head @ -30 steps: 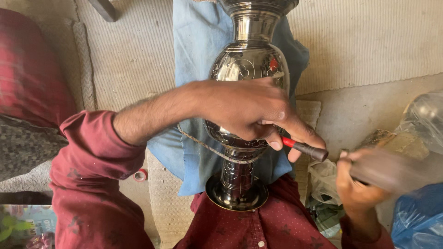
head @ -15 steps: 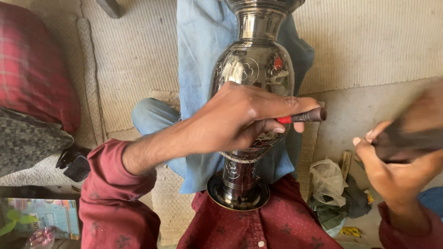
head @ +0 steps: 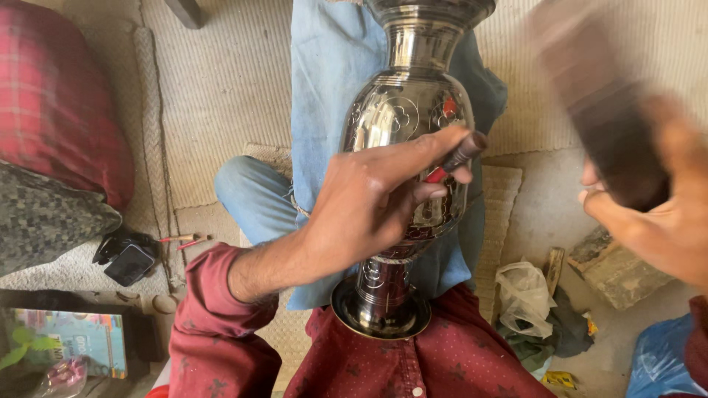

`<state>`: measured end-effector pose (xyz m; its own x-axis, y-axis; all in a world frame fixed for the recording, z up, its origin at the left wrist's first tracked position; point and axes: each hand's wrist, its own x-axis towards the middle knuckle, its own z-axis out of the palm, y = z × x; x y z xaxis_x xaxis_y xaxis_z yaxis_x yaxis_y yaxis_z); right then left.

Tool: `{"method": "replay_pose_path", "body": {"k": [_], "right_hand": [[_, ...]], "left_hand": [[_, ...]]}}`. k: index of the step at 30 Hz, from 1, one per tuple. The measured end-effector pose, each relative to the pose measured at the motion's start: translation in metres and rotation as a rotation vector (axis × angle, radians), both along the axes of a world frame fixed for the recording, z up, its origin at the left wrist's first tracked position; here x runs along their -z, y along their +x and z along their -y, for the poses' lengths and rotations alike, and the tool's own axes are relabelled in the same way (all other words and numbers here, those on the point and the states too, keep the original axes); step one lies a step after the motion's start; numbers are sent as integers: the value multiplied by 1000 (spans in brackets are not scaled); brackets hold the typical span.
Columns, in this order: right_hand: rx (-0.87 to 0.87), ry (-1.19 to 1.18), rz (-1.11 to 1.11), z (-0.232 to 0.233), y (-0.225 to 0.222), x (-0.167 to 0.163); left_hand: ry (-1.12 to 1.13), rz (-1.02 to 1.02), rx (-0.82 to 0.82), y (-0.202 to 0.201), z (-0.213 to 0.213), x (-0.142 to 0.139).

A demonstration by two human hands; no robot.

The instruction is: The person sits cross-legged and uses a chisel and hammer to engrave floral patterns into a silver-colored metal vase. They repeatedly strike the chisel to create indentations along the vase's surface.

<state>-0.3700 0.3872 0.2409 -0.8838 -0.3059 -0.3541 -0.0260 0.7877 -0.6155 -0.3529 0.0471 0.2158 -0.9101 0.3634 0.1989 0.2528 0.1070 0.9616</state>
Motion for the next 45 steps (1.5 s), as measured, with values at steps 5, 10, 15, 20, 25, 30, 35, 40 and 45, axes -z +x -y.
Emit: {"method": "replay_pose_path", "body": {"k": [5,10,15,20,25,30,35,40,45], "right_hand": [[17,6,7,15,-21,-10],[-307,11,-78,34,-52,-29],[-373,159,-21,37,-61,-41],[-70,10,-85,46,-58,-49],[-499,308,-98,41,-63,-52],[-218,106,-274,6,-12,-21],[-123,87,-553,-19,49,7],[131,-40,-566,-13,91,16],[199,-38,-585,-3,114,21]], "left_hand": [[-61,92,-82,8,2,-3],[-67,233,-132,11,0,-5],[37,215,-185,19,0,-2],[100,240,-271,27,-1,3],[144,275,-258,23,0,1],[106,278,-5,-2,-2,6],[49,-91,220,-17,0,6],[-7,17,368,-31,0,2],[22,-65,509,-40,-3,0]]}}
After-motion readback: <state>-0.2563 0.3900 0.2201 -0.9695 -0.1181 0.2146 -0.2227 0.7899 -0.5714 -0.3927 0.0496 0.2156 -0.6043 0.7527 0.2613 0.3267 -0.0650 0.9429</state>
